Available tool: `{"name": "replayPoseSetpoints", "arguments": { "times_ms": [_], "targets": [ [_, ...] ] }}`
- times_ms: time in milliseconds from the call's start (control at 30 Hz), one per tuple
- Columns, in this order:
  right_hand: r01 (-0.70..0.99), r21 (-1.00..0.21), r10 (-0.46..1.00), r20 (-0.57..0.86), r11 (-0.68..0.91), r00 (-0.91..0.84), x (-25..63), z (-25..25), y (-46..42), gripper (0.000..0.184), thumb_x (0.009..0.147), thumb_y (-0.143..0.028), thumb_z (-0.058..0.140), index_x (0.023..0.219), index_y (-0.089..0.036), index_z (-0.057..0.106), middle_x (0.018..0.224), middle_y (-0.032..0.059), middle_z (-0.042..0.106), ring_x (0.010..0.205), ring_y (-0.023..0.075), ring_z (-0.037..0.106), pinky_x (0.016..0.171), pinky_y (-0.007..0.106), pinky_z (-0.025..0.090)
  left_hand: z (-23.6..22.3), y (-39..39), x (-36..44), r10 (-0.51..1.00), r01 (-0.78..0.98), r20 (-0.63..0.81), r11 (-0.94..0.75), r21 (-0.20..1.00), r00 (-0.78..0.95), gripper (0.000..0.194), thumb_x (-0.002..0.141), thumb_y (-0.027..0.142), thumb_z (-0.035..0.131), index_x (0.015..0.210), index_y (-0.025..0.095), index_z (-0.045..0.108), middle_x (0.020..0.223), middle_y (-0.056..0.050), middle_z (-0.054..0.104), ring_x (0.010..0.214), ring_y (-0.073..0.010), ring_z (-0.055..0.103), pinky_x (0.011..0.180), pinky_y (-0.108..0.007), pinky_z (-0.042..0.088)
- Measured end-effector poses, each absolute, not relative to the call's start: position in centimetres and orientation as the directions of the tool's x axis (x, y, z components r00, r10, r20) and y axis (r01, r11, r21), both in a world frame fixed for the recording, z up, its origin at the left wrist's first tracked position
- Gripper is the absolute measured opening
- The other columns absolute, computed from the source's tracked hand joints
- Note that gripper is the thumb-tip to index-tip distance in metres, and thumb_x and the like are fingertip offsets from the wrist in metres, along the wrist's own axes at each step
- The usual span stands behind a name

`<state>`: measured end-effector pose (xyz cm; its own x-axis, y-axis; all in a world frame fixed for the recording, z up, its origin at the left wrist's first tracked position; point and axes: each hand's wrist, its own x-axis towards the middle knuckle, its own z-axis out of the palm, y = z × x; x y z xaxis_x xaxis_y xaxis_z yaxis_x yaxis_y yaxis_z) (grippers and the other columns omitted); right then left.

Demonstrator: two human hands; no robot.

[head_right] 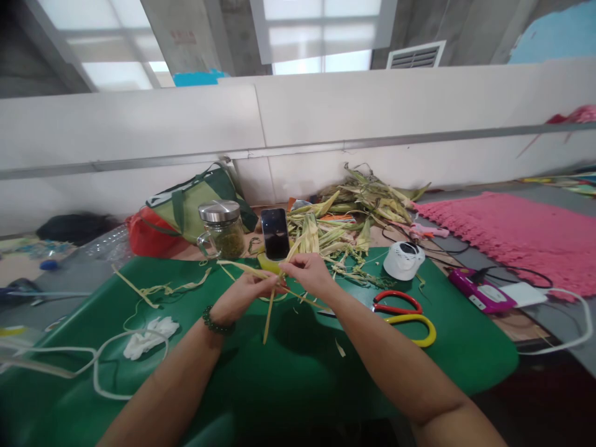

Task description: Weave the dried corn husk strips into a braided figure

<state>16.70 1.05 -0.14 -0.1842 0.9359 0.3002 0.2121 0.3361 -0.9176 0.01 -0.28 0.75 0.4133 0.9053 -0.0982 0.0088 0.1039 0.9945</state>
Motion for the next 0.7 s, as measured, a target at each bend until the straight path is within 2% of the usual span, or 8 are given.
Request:
{"name": "replayPoseSetpoints", "arguments": {
  "times_ms": [100, 200, 333, 533, 700],
  "targets": [
    [0.244, -0.909, 0.935, 0.295, 0.339, -0.197, 16.7, -0.2, 1.2, 0.036, 0.072, -0.044, 0.056, 0.053, -0.014, 0.059, 0.045, -0.0038, 0.040, 0.046, 0.0066, 0.032, 0.045, 0.022, 0.026, 0.5, 0.0, -0.3, 0.887, -0.055, -0.188, 0.232, 0.971, 0.423, 0.043, 0.062, 0.052, 0.070, 0.076, 0.011, 0.070, 0.069, -0.011, 0.071, 0.069, -0.0228, 0.068, 0.071, -0.032, 0.049],
    [0.243, -0.910, 0.938, 0.300, 0.336, -0.173, 16.7, -0.1, 1.2, 0.035, 0.072, -0.044, 0.056, 0.054, -0.013, 0.059, 0.045, -0.0041, 0.039, 0.045, 0.0065, 0.031, 0.045, 0.021, 0.025, 0.6, 0.1, -0.5, 0.871, -0.097, -0.198, 0.268, 0.958, 0.449, 0.044, 0.062, 0.049, 0.072, 0.084, 0.012, 0.070, 0.066, -0.011, 0.071, 0.072, -0.0231, 0.068, 0.073, -0.033, 0.049],
    [0.209, -0.928, 0.949, 0.288, 0.310, -0.128, 16.7, 0.0, 1.2, 0.036, 0.069, -0.046, 0.059, 0.051, -0.015, 0.054, 0.045, -0.0039, 0.040, 0.045, 0.0064, 0.032, 0.044, 0.021, 0.026, 0.7, 0.2, -0.5, 0.896, -0.094, -0.186, 0.243, 0.965, 0.404, 0.038, 0.058, 0.043, 0.077, 0.078, 0.012, 0.069, 0.070, -0.010, 0.071, 0.072, -0.0204, 0.068, 0.069, -0.028, 0.048],
    [0.157, -0.951, 0.961, 0.250, 0.267, -0.118, 16.7, -0.4, 1.4, 0.038, 0.067, -0.049, 0.061, 0.051, -0.015, 0.054, 0.043, -0.0037, 0.044, 0.041, 0.0063, 0.036, 0.041, 0.020, 0.030, 0.6, 0.1, 0.1, 0.920, -0.167, -0.148, 0.220, 0.961, 0.363, 0.041, 0.058, 0.049, 0.075, 0.079, 0.014, 0.069, 0.080, -0.010, 0.072, 0.076, -0.0195, 0.067, 0.069, -0.027, 0.048],
    [0.105, -0.966, 0.969, 0.223, 0.234, -0.111, 16.5, -1.1, 1.7, 0.035, 0.067, -0.048, 0.063, 0.055, -0.015, 0.058, 0.047, -0.0016, 0.052, 0.040, 0.0066, 0.040, 0.040, 0.020, 0.033, 0.7, -0.2, 0.3, 0.958, -0.117, -0.045, 0.081, 0.990, 0.282, 0.033, 0.056, 0.031, 0.079, 0.082, 0.013, 0.071, 0.071, -0.006, 0.071, 0.067, -0.0162, 0.063, 0.067, -0.026, 0.047]
  ]
}}
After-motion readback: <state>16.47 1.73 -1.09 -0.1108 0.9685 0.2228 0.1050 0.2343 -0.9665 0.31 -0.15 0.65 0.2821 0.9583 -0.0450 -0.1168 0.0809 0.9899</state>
